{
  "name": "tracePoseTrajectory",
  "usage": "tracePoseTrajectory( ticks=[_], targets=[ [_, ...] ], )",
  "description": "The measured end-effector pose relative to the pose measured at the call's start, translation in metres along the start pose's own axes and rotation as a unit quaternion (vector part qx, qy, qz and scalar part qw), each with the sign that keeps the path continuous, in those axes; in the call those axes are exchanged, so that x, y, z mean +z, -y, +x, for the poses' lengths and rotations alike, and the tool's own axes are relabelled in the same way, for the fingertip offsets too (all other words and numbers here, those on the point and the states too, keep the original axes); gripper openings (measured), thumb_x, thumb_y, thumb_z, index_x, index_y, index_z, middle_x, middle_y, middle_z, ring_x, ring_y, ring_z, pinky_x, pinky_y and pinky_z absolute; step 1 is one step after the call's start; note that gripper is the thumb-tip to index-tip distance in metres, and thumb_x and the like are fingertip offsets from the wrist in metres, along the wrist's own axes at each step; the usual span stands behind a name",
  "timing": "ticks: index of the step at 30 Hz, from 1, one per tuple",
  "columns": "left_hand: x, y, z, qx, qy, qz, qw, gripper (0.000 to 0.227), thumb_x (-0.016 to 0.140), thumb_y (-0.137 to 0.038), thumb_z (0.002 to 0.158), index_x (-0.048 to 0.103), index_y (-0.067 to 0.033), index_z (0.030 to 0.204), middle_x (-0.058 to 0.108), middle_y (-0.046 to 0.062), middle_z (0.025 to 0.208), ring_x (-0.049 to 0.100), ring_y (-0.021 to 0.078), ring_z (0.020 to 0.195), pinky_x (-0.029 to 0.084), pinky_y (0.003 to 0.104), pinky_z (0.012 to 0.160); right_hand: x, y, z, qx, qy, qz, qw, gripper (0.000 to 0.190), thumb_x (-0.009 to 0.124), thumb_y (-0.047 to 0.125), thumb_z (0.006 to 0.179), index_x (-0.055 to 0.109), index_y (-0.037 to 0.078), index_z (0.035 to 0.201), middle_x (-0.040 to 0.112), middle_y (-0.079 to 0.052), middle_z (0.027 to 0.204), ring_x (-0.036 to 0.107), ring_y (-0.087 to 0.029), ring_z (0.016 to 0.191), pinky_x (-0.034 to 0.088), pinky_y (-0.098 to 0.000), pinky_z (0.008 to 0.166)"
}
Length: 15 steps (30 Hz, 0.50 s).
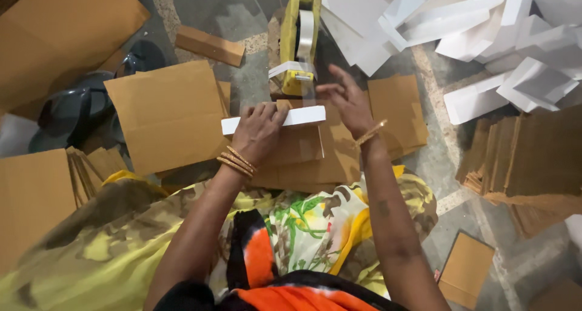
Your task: The person sits on the floor and assembles small cardboard boxes by folding flaps and securing them with a handheld tape dispenser. They repeatedly pick up white foam inserts and place them inside the boxes before taping them shut.
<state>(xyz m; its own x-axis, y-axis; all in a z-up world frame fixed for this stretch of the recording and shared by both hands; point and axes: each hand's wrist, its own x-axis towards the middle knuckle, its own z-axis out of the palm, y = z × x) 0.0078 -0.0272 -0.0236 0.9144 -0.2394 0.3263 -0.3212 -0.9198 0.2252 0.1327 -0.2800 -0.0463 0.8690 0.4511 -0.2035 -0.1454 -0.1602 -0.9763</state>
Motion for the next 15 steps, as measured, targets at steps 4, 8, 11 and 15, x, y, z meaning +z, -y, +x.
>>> tracePoseTrajectory(
  ticks=[4, 8, 11, 15],
  targets=[
    [0.001, 0.001, 0.001, 0.003, 0.005, -0.002, 1.000, 0.042, 0.055, -0.013, 0.088, 0.057, -0.0123, 0.129, 0.061, 0.006, 0.108, 0.059, 0.0233, 0.105, 0.042, 0.041, 0.086, 0.021, 0.006, 0.028, 0.052, 0.023, 0.062, 0.996, 0.077, 0.065, 0.005, 0.100, 0.021, 0.006, 0.163, 0.074, -0.013, 0.104, 0.069, -0.016, 0.095, 0.057, -0.0302, 0.086],
    [0.003, 0.004, 0.004, -0.003, 0.008, -0.015, 1.000, 0.043, 0.057, -0.014, 0.089, 0.058, -0.0101, 0.131, 0.063, 0.007, 0.110, 0.060, 0.0236, 0.107, 0.043, 0.041, 0.088, 0.037, 0.005, 0.044, 0.087, -0.010, 0.127, 0.988, 0.077, 0.067, 0.000, 0.095, 0.025, 0.004, 0.159, 0.075, -0.016, 0.096, 0.072, -0.018, 0.081, 0.059, -0.0301, 0.071],
    [0.003, 0.004, 0.008, -0.002, 0.004, -0.033, 0.999, 0.046, 0.058, -0.015, 0.086, 0.058, -0.0070, 0.132, 0.064, 0.007, 0.113, 0.061, 0.0239, 0.109, 0.044, 0.041, 0.090, 0.041, 0.004, 0.052, 0.093, -0.058, 0.096, 0.989, 0.076, 0.066, -0.009, 0.088, 0.032, 0.002, 0.155, 0.073, -0.020, 0.092, 0.073, -0.022, 0.073, 0.060, -0.0320, 0.063],
    [-0.002, 0.000, 0.005, 0.007, -0.011, -0.031, 0.999, 0.045, 0.059, -0.016, 0.087, 0.059, -0.0077, 0.131, 0.065, 0.007, 0.116, 0.061, 0.0241, 0.110, 0.046, 0.040, 0.093, 0.040, 0.008, 0.050, 0.106, -0.056, 0.076, 0.990, 0.085, 0.063, -0.016, 0.082, 0.028, 0.004, 0.156, 0.074, -0.019, 0.095, 0.074, -0.023, 0.075, 0.062, -0.0321, 0.065]
  ],
)
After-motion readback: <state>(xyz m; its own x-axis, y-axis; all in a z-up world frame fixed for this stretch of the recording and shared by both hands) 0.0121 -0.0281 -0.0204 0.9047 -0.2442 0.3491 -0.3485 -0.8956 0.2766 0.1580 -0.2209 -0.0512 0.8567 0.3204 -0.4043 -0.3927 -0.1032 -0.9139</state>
